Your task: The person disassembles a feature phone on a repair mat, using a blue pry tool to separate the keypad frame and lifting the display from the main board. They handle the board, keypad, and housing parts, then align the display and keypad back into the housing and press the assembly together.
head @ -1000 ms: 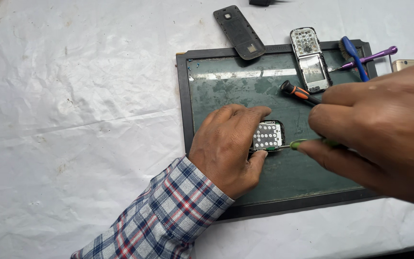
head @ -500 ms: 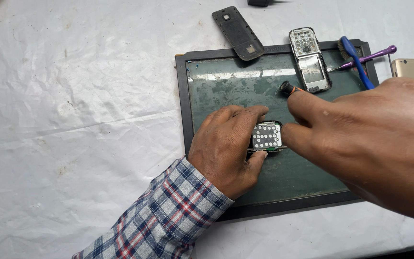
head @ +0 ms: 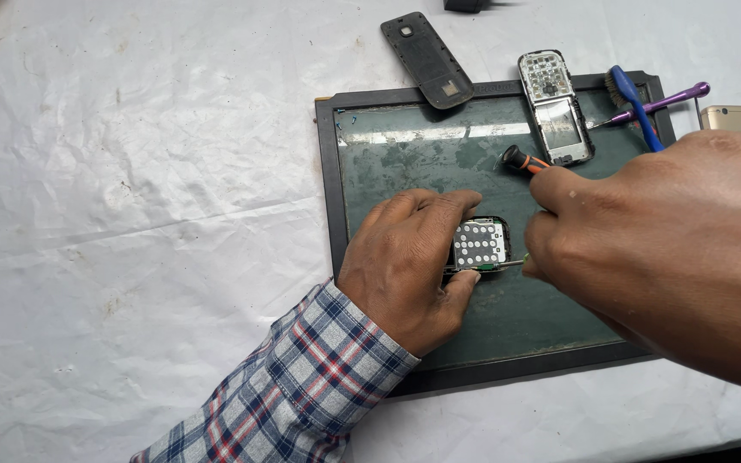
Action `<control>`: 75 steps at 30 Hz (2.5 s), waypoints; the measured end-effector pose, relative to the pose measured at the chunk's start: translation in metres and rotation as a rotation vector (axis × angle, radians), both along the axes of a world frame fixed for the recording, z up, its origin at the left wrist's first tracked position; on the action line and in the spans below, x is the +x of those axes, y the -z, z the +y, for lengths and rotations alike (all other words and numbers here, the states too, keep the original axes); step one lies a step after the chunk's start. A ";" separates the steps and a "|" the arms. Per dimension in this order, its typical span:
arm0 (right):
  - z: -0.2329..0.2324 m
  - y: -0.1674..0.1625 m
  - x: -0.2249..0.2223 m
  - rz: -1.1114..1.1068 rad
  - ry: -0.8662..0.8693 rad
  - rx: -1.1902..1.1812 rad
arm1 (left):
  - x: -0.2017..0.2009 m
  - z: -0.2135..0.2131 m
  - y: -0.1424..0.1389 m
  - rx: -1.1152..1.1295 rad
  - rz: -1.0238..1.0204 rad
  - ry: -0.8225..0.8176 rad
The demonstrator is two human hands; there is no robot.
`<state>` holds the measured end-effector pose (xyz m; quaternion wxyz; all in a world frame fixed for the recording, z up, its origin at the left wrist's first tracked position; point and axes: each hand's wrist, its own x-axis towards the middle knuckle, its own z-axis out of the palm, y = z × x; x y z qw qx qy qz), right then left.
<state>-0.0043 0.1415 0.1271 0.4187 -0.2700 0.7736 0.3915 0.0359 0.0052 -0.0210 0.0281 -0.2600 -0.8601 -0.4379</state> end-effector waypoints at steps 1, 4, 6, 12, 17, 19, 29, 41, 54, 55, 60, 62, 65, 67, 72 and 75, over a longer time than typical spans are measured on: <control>-0.001 -0.001 0.000 0.001 0.008 -0.003 | 0.000 -0.001 0.000 -0.001 0.000 0.000; -0.003 -0.001 0.001 -0.006 -0.026 -0.014 | 0.000 -0.003 0.000 0.002 -0.004 -0.003; -0.004 -0.002 0.002 -0.004 -0.052 -0.023 | 0.000 -0.003 0.000 0.004 -0.005 -0.004; -0.008 -0.003 0.000 -0.029 -0.037 0.009 | 0.000 -0.002 0.000 0.002 -0.004 0.001; -0.008 0.000 -0.002 -0.044 -0.068 0.031 | 0.000 -0.002 0.000 -0.014 -0.020 0.005; -0.007 0.002 -0.002 -0.054 -0.069 0.020 | 0.000 -0.002 0.001 -0.018 -0.025 0.004; -0.003 -0.001 0.001 -0.016 -0.023 -0.010 | -0.002 -0.001 0.001 -0.017 -0.016 0.010; -0.008 0.000 -0.002 -0.080 -0.023 0.013 | -0.002 -0.001 0.001 -0.009 -0.018 -0.003; -0.007 -0.001 -0.001 -0.043 -0.020 -0.017 | -0.002 -0.002 0.000 -0.011 -0.032 -0.002; -0.006 -0.001 -0.001 -0.043 -0.025 -0.020 | -0.002 -0.002 0.000 -0.008 -0.031 -0.002; -0.008 0.001 -0.001 -0.070 -0.033 0.008 | -0.002 -0.002 -0.001 -0.004 -0.036 -0.006; -0.009 0.002 -0.002 -0.075 -0.024 -0.002 | -0.002 -0.002 -0.001 -0.013 -0.061 -0.006; -0.007 0.002 -0.003 -0.091 0.000 0.012 | -0.002 -0.002 -0.001 -0.006 -0.042 -0.005; -0.006 0.002 -0.002 -0.090 -0.007 0.014 | -0.003 -0.002 -0.001 -0.011 -0.031 -0.007; -0.003 0.004 -0.001 -0.077 -0.012 0.008 | -0.003 -0.002 0.000 -0.004 -0.025 -0.004; -0.003 0.003 0.000 -0.042 -0.038 -0.039 | -0.002 -0.002 0.000 -0.007 -0.033 -0.003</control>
